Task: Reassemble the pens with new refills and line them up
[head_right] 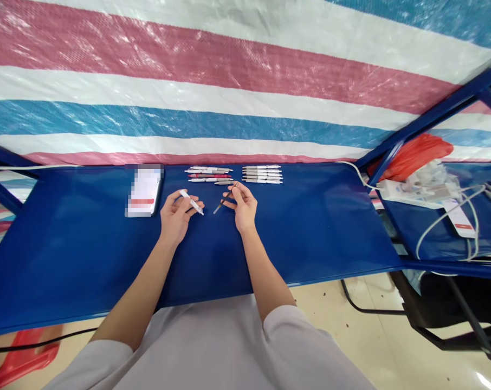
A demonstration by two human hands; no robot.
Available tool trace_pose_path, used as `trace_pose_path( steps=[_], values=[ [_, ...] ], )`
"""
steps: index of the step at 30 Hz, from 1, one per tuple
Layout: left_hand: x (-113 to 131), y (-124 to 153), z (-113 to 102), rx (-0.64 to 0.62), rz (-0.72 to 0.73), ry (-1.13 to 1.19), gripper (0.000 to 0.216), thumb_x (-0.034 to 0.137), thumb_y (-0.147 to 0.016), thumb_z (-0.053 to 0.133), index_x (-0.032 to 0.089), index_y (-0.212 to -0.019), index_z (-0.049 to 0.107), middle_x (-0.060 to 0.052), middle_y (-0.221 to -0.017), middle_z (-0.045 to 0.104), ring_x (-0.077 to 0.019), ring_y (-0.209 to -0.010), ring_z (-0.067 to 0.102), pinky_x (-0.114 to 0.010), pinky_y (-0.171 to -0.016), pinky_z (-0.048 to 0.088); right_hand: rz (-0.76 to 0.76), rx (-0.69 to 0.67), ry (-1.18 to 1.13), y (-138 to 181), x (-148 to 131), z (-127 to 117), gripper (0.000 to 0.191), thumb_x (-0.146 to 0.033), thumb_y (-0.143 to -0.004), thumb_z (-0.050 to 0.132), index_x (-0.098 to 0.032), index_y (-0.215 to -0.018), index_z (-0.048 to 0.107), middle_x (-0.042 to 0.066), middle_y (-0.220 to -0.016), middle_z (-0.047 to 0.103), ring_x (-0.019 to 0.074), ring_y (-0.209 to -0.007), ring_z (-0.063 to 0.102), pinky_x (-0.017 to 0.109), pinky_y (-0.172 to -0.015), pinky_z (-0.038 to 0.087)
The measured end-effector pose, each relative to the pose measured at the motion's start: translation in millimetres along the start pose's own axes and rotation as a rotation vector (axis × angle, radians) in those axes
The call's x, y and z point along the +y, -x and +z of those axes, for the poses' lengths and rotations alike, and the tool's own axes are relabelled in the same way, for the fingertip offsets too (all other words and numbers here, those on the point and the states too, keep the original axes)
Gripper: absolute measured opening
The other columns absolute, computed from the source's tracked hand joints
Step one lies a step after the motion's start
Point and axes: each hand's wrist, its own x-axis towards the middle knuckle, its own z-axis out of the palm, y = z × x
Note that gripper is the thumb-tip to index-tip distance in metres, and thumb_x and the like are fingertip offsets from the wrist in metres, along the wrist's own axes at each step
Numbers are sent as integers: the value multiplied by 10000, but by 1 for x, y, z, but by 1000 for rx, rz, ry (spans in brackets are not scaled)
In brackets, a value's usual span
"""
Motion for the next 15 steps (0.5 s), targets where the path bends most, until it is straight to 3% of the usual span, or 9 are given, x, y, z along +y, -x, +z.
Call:
trace_pose_path(
  steps=[15],
  values=[
    [-8,4,-2,-55,112,-193,389,412,-783,766,197,-1077,630,-45,-883,742,-191,-747,731,-380,-760,603,-17,-48,99,2,4,0,339,-416,-728,762,-217,-989,678,1,-887,715,127,-723,701,284,-647,626]
  ],
)
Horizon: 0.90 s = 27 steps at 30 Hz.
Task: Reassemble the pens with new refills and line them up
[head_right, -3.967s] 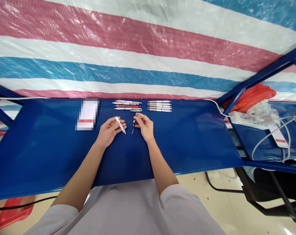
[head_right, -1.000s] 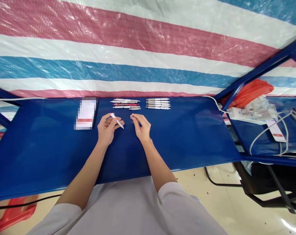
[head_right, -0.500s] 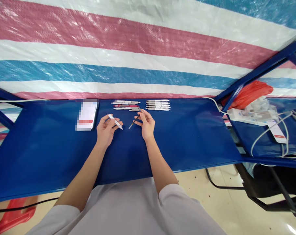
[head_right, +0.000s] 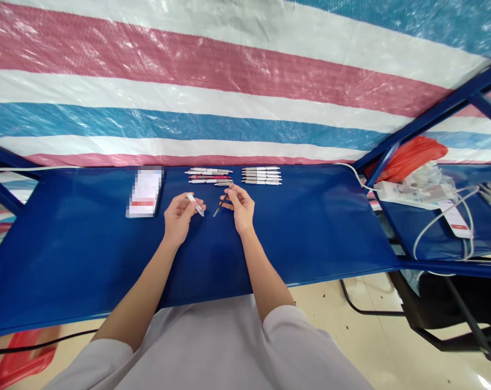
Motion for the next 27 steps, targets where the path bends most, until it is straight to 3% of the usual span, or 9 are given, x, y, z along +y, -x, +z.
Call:
trace_pose_path(
  steps=[8,17,27],
  values=[
    [11,5,0,-23,13,-137,394,446,-799,737,186,-1087,666,-60,-891,746,-187,-748,719,-355,-758,588,-45,-45,75,7,-5,5,337,-450,-750,736,-216,-985,678,5,-903,707,129,-739,700,306,-686,626],
    [35,3,2,-283,-18,-366,365,502,-861,638,220,-1073,730,-51,-881,746,-157,-661,666,-287,-647,563,-200,45,19,3,-43,27,321,-437,-807,666,-248,-1065,651,13,-979,699,133,-794,697,314,-718,636],
    [37,2,4,-402,-52,-333,382,520,-836,658,234,-1075,743,-46,-857,756,-182,-684,682,-302,-667,578,-210,72,42,5,-40,34,322,-441,-805,666,-242,-1058,647,23,-973,714,143,-782,710,317,-707,642]
  ],
)
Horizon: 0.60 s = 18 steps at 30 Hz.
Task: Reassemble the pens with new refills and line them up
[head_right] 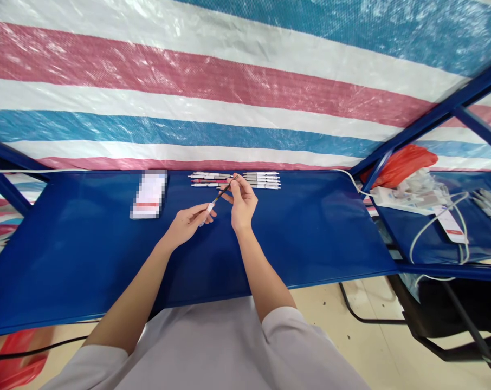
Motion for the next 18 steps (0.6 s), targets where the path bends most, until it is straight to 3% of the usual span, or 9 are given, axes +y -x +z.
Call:
trace_pose_path(
  steps=[7,18],
  values=[
    [-3,0,0,23,-29,-24,397,506,-817,687,227,-1094,742,-56,-858,769,-194,-683,704,-290,-622,574,35,-103,37,10,5,-1,280,-423,-753,737,-222,-942,688,15,-887,744,161,-767,734,309,-691,644],
    [-12,0,1,111,-44,-14,378,473,-786,737,225,-1071,756,-58,-873,780,-253,-824,737,-398,-810,584,48,-145,106,18,13,-1,246,-402,-733,750,-219,-889,699,17,-851,756,164,-771,729,321,-719,637]
  ],
)
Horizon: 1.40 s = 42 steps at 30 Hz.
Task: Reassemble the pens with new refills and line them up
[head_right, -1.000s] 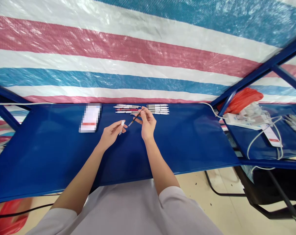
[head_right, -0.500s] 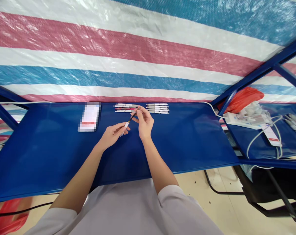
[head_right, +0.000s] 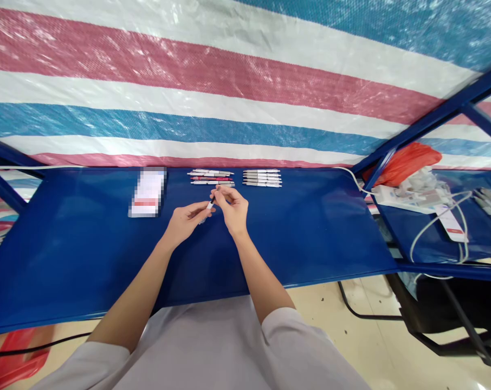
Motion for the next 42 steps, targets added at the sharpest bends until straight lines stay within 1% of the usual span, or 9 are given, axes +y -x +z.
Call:
trace_pose_path(
  steps=[5,10,15,21,25,30,34,37,42],
  values=[
    [-3,0,0,20,24,-23,372,476,-794,727,227,-1069,762,-64,-869,779,-286,-878,740,-439,-858,580,23,1,-24,2,4,1,251,-402,-734,750,-216,-894,698,21,-863,758,165,-775,727,335,-746,639],
    [-8,0,0,63,39,-38,362,480,-804,717,235,-1067,764,-63,-907,780,-267,-841,737,-427,-852,583,34,-17,-37,2,7,0,260,-404,-743,745,-213,-915,706,24,-902,759,167,-786,731,318,-711,648],
    [-8,-1,-2,84,42,-55,355,474,-788,734,242,-1056,765,-57,-912,779,-271,-854,731,-402,-803,592,34,-77,80,-2,5,-2,269,-420,-768,723,-213,-939,726,22,-898,772,188,-856,741,310,-736,648],
    [-5,-1,-7,92,40,-74,388,503,-805,708,224,-1071,753,-66,-907,777,-269,-843,732,-427,-867,572,37,-180,248,-9,3,-9,305,-425,-775,718,-227,-1005,739,16,-993,777,213,-950,738,301,-725,642],
    [-5,0,-13,86,3,-83,404,496,-841,668,201,-1111,728,-75,-967,773,-246,-865,731,-390,-870,572,54,-236,296,-22,2,-19,376,-438,-791,701,-227,-1102,709,33,-1047,769,230,-996,731,326,-723,642],
    [-3,-2,-21,107,-32,-97,398,488,-837,677,202,-1111,721,-73,-977,770,-232,-870,728,-356,-835,583,-272,-364,798,-46,0,-37,296,-350,-896,584,-262,-1156,696,22,-1133,748,203,-1041,709,328,-866,590],
    [-1,-6,-26,124,-40,-98,401,496,-825,689,203,-1097,726,-75,-969,771,-231,-857,730,-355,-823,587,-489,-485,1308,-61,-2,-44,327,-277,-953,480,-256,-1209,681,35,-1185,730,222,-1050,693,318,-821,545],
    [-1,-7,-28,120,-38,-100,409,497,-823,694,200,-1102,724,-78,-979,770,-230,-861,730,-354,-835,586,-548,-566,1456,-68,0,-44,347,-251,-970,438,-253,-1230,669,36,-1207,723,209,-1070,674,280,-747,507],
    [-2,-8,-30,99,-33,-119,432,513,-824,686,183,-1102,719,-88,-977,769,-236,-867,730,-360,-845,584,-571,-621,1533,-73,3,-42,362,-239,-987,396,-249,-1232,662,35,-1264,696,199,-1081,649,273,-687,453]
  ],
)
